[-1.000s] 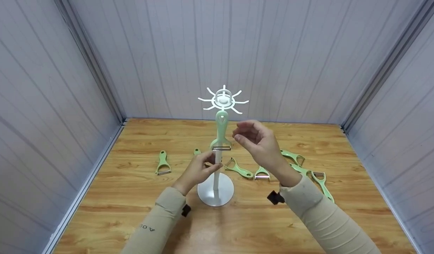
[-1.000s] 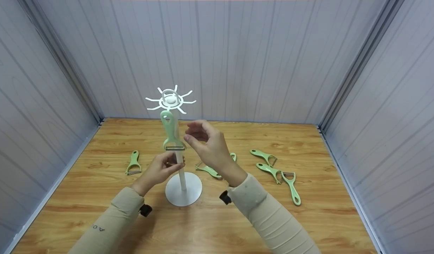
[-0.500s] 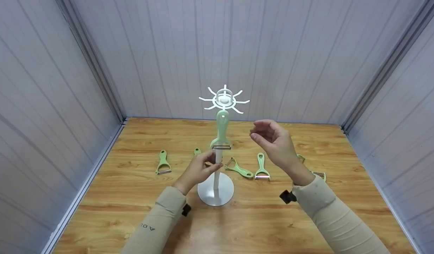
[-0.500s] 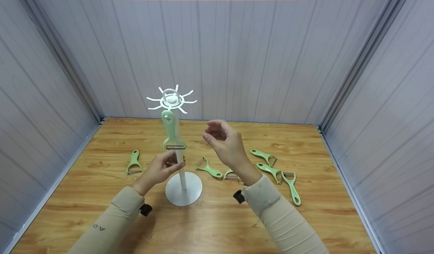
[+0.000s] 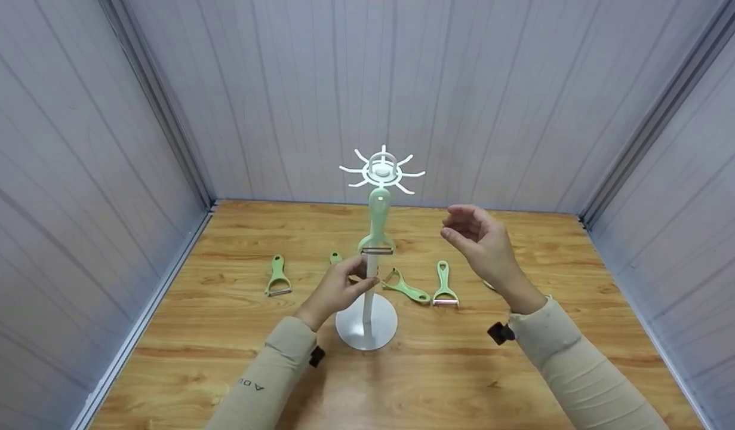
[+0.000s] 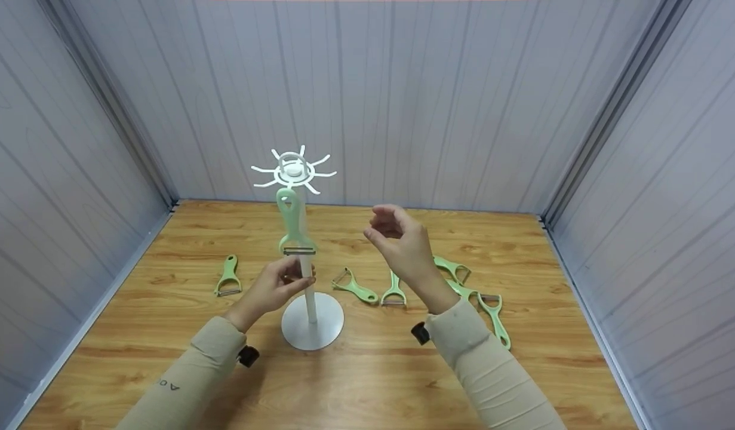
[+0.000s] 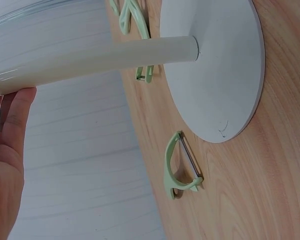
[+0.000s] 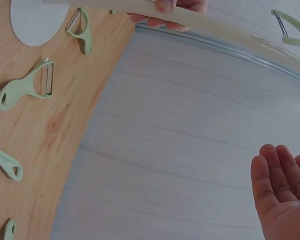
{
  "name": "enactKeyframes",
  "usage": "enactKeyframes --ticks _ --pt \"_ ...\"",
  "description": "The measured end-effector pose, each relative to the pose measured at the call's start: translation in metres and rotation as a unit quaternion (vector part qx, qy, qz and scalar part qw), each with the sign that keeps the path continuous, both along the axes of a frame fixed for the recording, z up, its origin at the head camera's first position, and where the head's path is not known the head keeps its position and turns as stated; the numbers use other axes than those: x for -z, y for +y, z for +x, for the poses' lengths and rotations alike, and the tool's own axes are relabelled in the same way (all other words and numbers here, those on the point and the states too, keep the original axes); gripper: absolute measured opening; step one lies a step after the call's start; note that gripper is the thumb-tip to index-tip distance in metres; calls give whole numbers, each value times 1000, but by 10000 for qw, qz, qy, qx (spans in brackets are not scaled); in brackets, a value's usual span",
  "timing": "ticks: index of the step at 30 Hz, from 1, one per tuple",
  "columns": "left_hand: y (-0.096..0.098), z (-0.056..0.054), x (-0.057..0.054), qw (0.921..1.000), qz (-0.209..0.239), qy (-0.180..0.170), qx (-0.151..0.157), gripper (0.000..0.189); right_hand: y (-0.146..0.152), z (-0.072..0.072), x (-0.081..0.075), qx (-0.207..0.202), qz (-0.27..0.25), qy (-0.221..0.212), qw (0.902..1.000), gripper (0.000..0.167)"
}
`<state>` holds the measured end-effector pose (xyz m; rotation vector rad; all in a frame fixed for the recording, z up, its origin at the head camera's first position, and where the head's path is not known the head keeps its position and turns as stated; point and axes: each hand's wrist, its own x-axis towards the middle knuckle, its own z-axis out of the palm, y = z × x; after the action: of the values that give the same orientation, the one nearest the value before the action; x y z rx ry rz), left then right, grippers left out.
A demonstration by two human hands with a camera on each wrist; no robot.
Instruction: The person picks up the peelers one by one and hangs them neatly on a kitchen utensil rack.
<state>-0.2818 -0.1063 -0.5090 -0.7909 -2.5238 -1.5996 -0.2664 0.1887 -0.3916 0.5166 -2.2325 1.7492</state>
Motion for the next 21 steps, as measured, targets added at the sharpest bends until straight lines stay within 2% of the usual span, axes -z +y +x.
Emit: enactKeyframes --ticks 12,21 --pt "-1 0 2 9999 110 -40 25 14 18 -10 20 291 248 19 9993 38" --pt "-1 0 3 9999 94 -56 42 16 36 -13 37 467 516 -223 9973 41"
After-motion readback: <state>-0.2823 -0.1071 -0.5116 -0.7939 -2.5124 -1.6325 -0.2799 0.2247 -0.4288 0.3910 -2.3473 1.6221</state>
